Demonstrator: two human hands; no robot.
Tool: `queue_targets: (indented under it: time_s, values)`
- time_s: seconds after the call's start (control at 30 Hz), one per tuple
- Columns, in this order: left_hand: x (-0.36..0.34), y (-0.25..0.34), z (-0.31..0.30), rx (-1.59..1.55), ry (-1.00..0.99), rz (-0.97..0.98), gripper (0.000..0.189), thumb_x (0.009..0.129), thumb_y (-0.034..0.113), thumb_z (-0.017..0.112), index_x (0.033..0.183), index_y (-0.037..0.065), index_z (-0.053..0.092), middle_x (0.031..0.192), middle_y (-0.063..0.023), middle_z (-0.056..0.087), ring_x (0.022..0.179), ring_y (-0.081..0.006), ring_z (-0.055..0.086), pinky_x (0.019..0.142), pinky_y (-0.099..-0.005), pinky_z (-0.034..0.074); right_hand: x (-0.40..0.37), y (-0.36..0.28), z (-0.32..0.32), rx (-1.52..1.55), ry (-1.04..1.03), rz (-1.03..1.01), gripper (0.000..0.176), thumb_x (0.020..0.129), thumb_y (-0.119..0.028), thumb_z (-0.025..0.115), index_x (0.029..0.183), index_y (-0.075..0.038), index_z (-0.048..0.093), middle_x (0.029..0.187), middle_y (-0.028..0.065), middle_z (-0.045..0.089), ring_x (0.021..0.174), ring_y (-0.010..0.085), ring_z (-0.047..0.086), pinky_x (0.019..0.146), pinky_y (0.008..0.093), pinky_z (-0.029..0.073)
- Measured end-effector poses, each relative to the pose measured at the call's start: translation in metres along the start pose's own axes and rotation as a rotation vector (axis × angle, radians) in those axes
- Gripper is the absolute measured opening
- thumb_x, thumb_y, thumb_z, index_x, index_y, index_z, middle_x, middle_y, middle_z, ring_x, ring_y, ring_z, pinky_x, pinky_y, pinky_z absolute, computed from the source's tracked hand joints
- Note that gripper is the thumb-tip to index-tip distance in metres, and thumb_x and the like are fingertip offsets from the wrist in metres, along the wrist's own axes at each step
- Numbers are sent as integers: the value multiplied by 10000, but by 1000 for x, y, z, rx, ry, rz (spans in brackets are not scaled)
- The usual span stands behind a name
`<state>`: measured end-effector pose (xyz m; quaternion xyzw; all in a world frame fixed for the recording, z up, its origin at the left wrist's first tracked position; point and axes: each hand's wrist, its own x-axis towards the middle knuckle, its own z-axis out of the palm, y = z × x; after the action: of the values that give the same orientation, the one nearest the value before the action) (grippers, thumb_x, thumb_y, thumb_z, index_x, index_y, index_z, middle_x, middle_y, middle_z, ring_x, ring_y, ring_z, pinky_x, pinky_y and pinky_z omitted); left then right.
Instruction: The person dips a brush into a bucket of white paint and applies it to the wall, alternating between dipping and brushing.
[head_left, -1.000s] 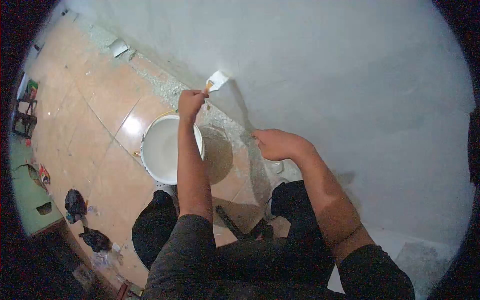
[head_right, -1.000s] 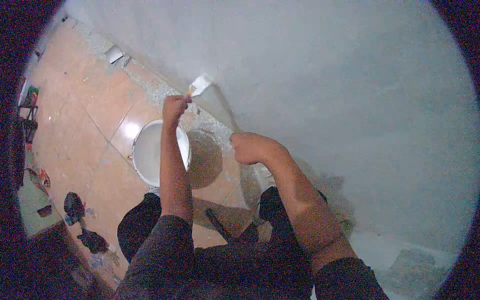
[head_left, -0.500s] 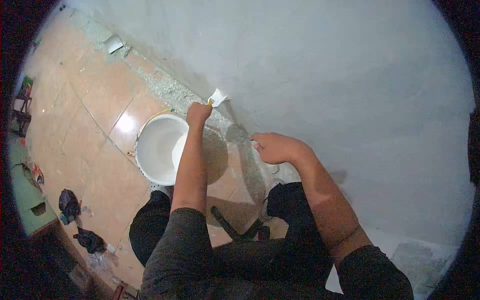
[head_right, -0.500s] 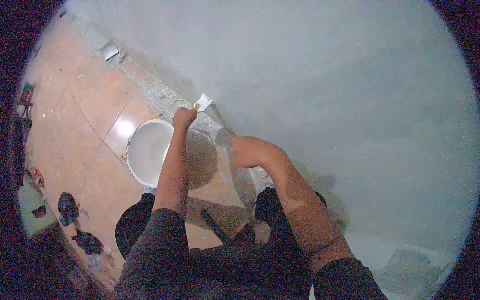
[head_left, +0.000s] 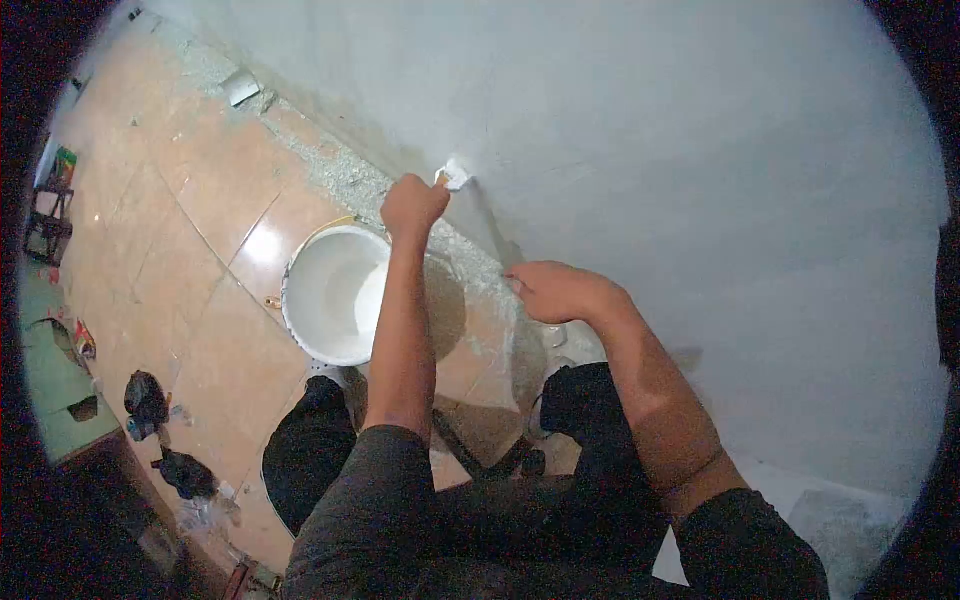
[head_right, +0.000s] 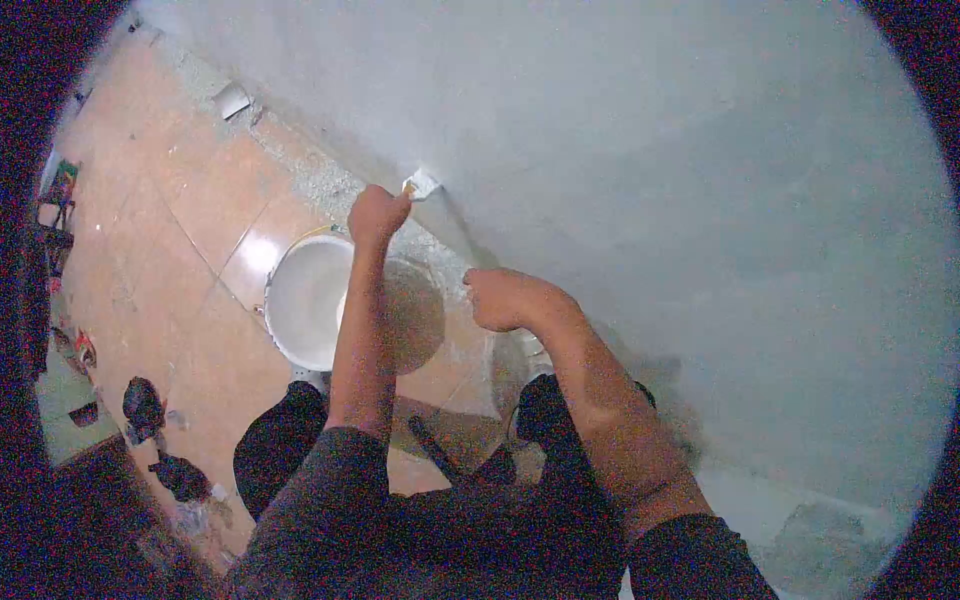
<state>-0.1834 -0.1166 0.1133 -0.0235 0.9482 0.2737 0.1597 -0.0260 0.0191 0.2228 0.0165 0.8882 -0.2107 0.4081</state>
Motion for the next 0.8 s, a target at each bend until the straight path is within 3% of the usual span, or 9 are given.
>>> queue_targets:
  time_s: [0.07, 0.13, 0.17, 0.33, 0.4, 0.47, 0.57, 0.7, 0.8]
  values:
    - [2, -10, -8, -135, -18, 83, 377, 733, 363, 598, 830, 6, 670, 836, -187, 650, 794, -342, 628, 711, -413, 489, -1, -1, 0, 21, 9, -6, 344, 866, -136, 415, 1179, -10, 483, 1072, 230, 571, 1023, 364, 541, 887, 447, 412]
    - [7, -26, -18, -415, -69, 245, 409, 756, 387, 598, 792, -15, 669, 735, -159, 653, 666, -307, 630, 640, -383, 482, 3, 4, 5, -34, 88, -68, 442, 703, -58, 498, 1127, 67, 492, 978, 257, 605, 902, 370, 608, 806, 439, 477]
    - [10, -31, -19, -573, -105, 276, 374, 762, 364, 611, 756, -5, 670, 610, -105, 603, 528, -208, 561, 547, -330, 447, 6, 5, 6, -19, 88, -96, 440, 709, -63, 494, 1131, 63, 487, 985, 257, 603, 898, 373, 607, 802, 439, 478]
    - [15, -27, -11, -1126, -285, 306, 316, 814, 321, 613, 701, 29, 650, 564, -11, 536, 440, -88, 433, 409, -238, 329, 1, 3, 5, -19, 19, 27, 334, 876, -142, 409, 1169, -2, 486, 1096, 241, 561, 1037, 361, 541, 889, 446, 413]
    - [16, -16, 4, -633, -151, 344, 293, 788, 266, 603, 677, -1, 649, 548, -17, 544, 474, -119, 478, 461, -282, 382, 7, 12, 11, -26, -3, 39, 330, 875, -137, 408, 1166, -1, 487, 1091, 244, 561, 1033, 363, 542, 887, 448, 414]
    - [20, -18, 37, -792, -253, 240, 310, 755, 293, 597, 701, -6, 661, 531, -67, 545, 499, -140, 507, 512, -296, 412, 14, 20, 16, 2, 81, -38, 361, 703, -62, 509, 1047, 49, 514, 918, 238, 617, 865, 367, 616, 754, 449, 486]
    - [32, -49, 77, -493, -229, 148, 363, 728, 341, 594, 788, -8, 673, 721, -196, 645, 669, -315, 628, 648, -380, 489, 14, 10, 10, -17, -53, 0, 316, 871, -127, 414, 1139, 18, 498, 1068, 252, 566, 1008, 381, 548, 877, 451, 419]
    - [1, -40, 65, -21, -68, -94, 405, 692, 354, 616, 889, 3, 664, 923, -214, 641, 853, -340, 633, 750, -399, 493, 11, -2, 7, -63, -25, 13, 325, 865, -120, 418, 1144, 29, 493, 1062, 254, 568, 1004, 379, 551, 875, 451, 420]
    - [-9, -28, 54, 24, -11, 5, 357, 687, 331, 620, 848, 17, 672, 891, -207, 647, 851, -341, 634, 749, -403, 492, 12, -2, 9, -45, 10, -41, 342, 866, -120, 413, 1167, 28, 477, 1064, 254, 567, 1008, 378, 549, 875, 451, 419]
